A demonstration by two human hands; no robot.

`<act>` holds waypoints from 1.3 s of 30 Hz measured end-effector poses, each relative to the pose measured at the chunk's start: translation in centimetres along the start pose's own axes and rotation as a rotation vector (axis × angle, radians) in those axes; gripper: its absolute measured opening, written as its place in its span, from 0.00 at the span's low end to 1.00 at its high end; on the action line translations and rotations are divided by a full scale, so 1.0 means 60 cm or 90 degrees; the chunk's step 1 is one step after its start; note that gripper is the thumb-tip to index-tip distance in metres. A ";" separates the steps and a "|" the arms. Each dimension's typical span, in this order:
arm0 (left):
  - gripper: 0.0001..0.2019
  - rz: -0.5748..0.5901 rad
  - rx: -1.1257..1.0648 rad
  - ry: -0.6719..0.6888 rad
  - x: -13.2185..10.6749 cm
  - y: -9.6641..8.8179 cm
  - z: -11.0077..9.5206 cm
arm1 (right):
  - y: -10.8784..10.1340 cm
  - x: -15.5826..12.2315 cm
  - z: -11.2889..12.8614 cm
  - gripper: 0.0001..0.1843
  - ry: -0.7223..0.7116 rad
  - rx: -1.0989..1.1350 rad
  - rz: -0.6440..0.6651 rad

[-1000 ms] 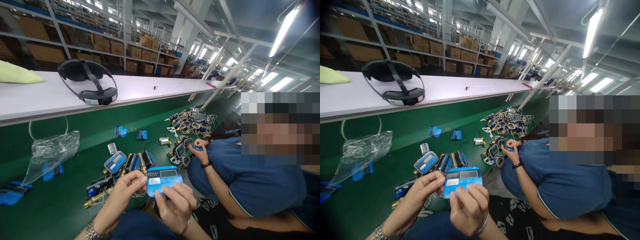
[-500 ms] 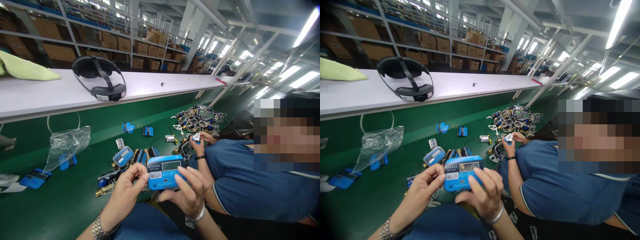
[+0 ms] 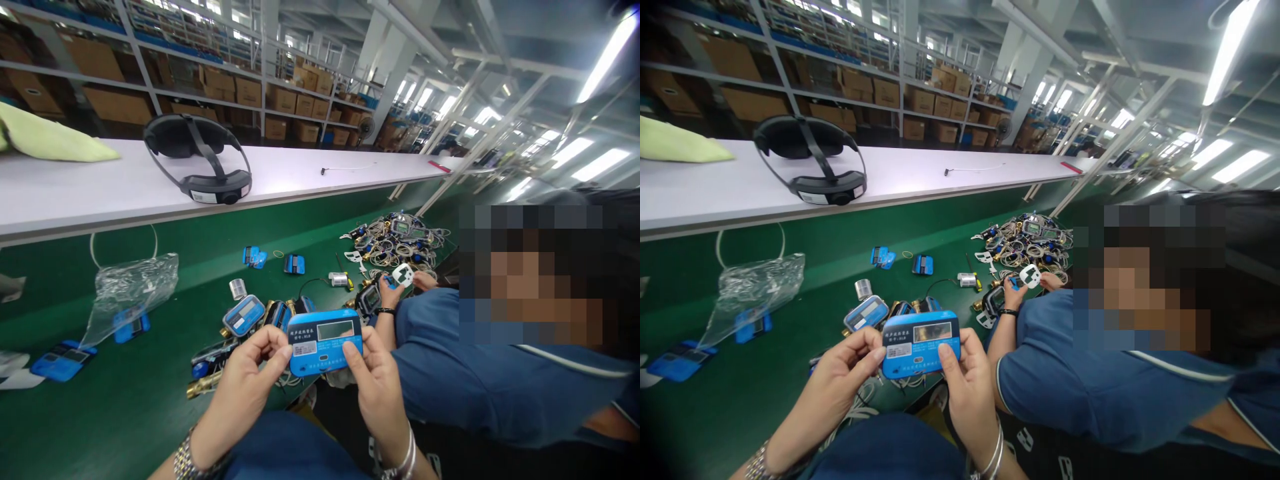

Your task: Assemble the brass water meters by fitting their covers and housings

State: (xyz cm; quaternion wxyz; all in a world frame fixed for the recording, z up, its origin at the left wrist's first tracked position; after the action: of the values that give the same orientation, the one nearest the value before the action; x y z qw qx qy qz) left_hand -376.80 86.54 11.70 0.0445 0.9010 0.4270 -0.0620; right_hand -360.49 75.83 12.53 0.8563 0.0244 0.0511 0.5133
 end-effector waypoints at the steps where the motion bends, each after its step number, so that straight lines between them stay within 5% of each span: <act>1: 0.15 -0.001 -0.001 -0.001 0.001 0.000 0.002 | 0.001 0.000 -0.001 0.13 -0.004 0.001 -0.004; 19: 0.14 0.081 -0.097 -0.016 0.010 0.018 0.049 | -0.008 0.006 -0.050 0.17 0.012 -0.049 -0.016; 24: 0.12 0.006 -0.015 0.017 0.004 0.005 0.087 | -0.039 0.006 -0.116 0.29 0.073 -0.226 -0.051; 27: 0.13 0.016 -0.032 -0.034 -0.012 -0.002 0.157 | -0.063 0.000 -0.181 0.34 0.124 -0.258 -0.046; 30: 0.19 -0.079 -0.015 -0.159 -0.041 -0.059 0.261 | -0.090 -0.018 -0.233 0.37 0.151 -0.305 -0.065; 35: 0.21 -0.411 0.100 -0.302 -0.082 -0.265 0.392 | -0.104 -0.052 -0.271 0.38 0.190 -0.293 -0.036; 39: 0.23 -0.397 0.097 -0.428 -0.046 -0.359 0.452 | -0.095 -0.062 -0.269 0.25 0.188 -0.344 -0.016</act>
State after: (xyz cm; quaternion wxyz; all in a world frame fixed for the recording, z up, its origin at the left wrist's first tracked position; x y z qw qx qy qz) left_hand -397.21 94.40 -15.25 0.0933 0.6601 0.6339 -0.3919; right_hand -359.04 69.66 -3.83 0.8213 -0.2793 0.0368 0.4960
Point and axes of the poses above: each hand's wrist, its own x-axis towards the middle knuckle, its own y-axis out of the palm, z = x × y, the point moved 5 cm from there along x, towards the middle knuckle, and after that the axes turned 4 degrees about z, right-handed, at the moved point
